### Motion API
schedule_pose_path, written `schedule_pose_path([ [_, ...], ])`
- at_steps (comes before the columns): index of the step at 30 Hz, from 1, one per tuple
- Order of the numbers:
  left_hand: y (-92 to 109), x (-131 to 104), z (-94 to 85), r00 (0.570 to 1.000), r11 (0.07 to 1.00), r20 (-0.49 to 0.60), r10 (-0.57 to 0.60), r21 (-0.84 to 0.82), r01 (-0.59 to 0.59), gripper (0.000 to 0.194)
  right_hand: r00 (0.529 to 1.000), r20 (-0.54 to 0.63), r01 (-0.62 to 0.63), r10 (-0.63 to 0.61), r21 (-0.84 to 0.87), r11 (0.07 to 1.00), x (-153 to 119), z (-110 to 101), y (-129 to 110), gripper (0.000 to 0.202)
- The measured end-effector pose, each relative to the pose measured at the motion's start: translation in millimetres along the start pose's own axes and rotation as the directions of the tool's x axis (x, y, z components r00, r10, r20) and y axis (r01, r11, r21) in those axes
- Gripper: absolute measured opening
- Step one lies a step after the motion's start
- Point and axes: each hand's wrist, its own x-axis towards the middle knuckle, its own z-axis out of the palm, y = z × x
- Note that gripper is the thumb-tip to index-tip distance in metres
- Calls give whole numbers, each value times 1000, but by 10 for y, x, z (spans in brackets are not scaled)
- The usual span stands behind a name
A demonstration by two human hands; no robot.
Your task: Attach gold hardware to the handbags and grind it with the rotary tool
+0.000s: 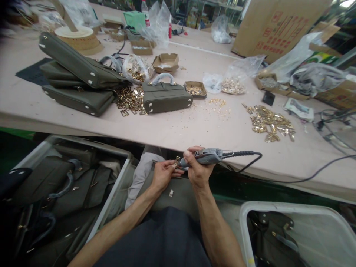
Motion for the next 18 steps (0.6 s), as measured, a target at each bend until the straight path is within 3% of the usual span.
schedule_pose_path([
  [9,-29,13,-7,1000,1000,2,5,-11,-5,22,998,33,60,-56,-143,988,-76,6,62,21],
  [12,-27,10,-8,1000,1000,3,19,-11,-19,23,985,158,102,-69,-211,972,-87,23,26,18],
  [15,30,-24,-5,997,997,24,76,30,-77,24,938,346,101,7,-296,950,-71,75,-9,16],
  [18,95,-69,4,992,989,-13,126,76,-125,20,895,439,94,80,-361,928,-36,129,-3,19],
])
